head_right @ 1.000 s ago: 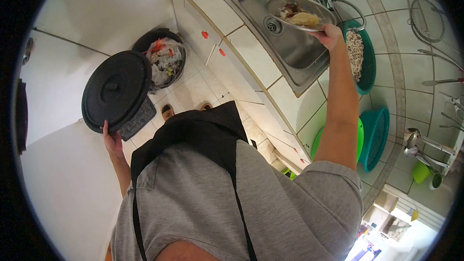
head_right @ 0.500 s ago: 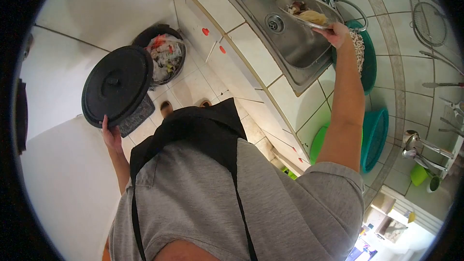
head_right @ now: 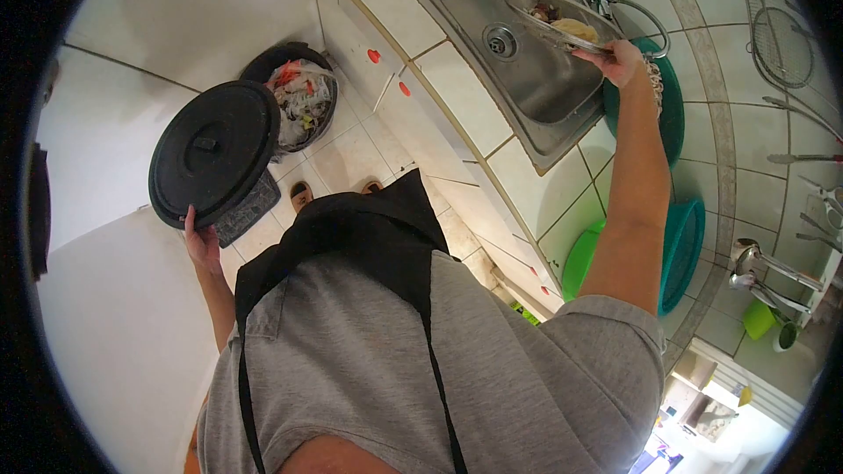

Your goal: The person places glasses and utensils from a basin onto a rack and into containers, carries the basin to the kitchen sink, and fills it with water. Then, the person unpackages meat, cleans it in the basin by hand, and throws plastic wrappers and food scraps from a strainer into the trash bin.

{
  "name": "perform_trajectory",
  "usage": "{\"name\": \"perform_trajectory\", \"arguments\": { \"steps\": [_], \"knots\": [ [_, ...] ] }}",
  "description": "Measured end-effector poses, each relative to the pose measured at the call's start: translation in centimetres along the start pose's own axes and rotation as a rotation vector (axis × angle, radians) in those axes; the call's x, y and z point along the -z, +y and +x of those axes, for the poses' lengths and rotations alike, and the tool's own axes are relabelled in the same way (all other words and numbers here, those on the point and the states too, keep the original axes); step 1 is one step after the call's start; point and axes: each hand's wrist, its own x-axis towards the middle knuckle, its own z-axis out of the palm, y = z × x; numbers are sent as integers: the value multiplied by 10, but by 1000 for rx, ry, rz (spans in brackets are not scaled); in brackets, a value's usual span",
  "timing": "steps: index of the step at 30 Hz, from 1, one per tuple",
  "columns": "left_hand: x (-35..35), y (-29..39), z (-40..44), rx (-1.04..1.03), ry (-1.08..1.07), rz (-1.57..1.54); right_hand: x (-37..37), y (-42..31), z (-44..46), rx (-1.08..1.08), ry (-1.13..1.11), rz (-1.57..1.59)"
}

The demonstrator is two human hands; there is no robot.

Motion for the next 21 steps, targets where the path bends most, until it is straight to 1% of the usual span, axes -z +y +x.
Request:
{"name": "perform_trajectory", "arguments": {
  "steps": [8, 12, 21],
  "knots": [
    [1, -1, 2, -3, -3, -33, 2, 4, -1, 10, -2, 99],
    [2, 0, 4, -3, -5, -29, 5, 4, 4, -17, -12, 88],
    [-3, 3, -1, -16, -8, -14, 1, 6, -2, 10, 0, 107]
  ]
}}
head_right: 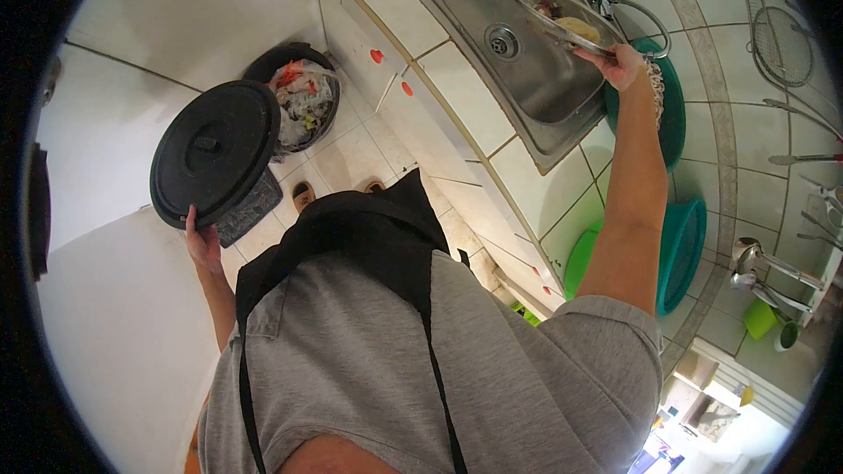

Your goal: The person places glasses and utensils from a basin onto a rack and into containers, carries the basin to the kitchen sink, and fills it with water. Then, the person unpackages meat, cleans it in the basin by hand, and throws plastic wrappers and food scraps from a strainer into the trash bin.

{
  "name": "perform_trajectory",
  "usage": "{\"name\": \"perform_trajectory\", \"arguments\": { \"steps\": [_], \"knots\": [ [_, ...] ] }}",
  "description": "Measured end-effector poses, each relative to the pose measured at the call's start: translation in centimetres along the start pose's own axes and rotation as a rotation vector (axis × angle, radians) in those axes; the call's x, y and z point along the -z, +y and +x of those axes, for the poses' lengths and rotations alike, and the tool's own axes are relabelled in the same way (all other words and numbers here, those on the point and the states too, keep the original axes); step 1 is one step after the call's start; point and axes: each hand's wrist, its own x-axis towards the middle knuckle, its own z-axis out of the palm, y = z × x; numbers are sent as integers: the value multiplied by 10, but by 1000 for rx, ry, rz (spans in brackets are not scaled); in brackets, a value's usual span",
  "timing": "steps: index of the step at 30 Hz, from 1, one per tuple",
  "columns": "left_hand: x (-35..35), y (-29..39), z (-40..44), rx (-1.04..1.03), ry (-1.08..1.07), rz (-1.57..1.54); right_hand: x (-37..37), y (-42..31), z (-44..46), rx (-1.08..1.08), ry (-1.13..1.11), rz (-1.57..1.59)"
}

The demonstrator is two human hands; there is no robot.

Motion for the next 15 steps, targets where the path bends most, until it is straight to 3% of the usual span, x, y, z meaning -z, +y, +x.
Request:
{"name": "perform_trajectory", "arguments": {
  "steps": [15],
  "knots": [
    [9, -1, 3, 19, 6, 8, 5, -1, 2, 12, -34, 39]
  ]
}}
